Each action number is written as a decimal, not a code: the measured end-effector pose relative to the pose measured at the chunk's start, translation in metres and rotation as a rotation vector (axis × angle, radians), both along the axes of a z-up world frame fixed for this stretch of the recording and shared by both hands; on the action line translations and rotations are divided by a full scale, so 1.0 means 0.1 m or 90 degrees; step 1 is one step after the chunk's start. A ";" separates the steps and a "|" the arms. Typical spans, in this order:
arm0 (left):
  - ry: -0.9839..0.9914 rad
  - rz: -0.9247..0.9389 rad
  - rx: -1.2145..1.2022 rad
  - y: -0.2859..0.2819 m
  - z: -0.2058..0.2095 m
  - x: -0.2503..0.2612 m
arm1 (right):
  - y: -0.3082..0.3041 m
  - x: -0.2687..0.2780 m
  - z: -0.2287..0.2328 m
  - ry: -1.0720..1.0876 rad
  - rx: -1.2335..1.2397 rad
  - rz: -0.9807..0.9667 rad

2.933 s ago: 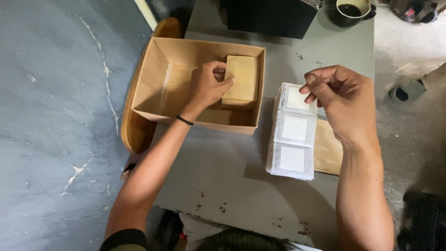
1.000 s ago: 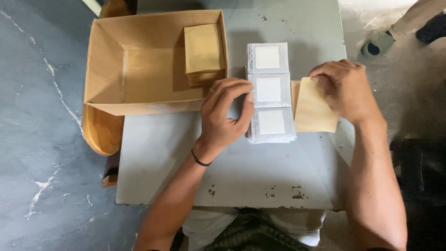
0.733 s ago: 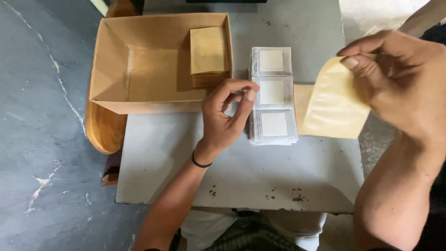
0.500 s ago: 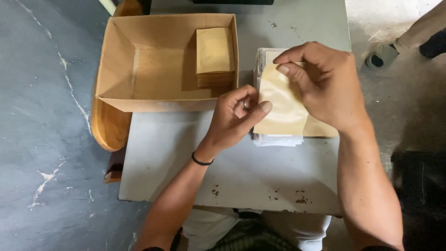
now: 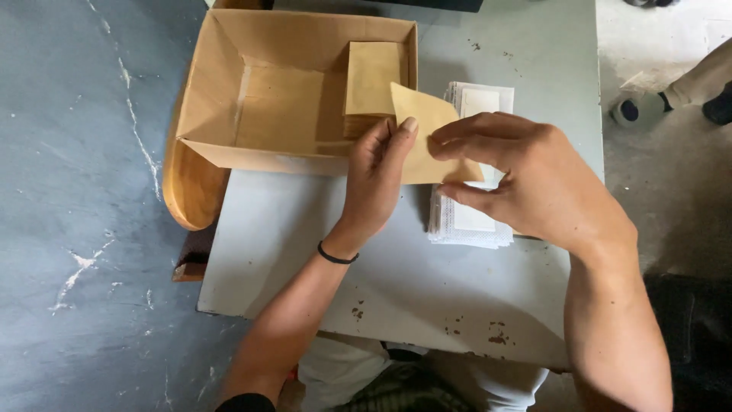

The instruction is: The person picks up small brown pouches and white packets, places the packets inside the pouches, and then stacks the filled pouches.

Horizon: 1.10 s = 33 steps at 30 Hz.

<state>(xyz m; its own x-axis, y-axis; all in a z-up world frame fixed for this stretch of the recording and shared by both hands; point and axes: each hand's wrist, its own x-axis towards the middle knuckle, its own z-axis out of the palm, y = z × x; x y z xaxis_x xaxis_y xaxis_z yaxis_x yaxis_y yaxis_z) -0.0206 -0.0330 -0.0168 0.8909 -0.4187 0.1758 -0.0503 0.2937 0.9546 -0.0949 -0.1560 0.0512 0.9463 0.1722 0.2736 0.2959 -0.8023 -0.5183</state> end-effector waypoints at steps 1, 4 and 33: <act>-0.002 0.002 0.000 0.01 0.04 0.00 | -0.01 0.01 -0.01 -0.002 0.000 0.002; 0.115 -0.115 -0.108 0.04 0.07 -0.01 | -0.01 0.03 -0.01 -0.087 -0.014 0.018; -0.269 -0.010 -0.002 0.05 0.07 -0.05 | -0.09 0.11 0.04 0.063 0.212 -0.021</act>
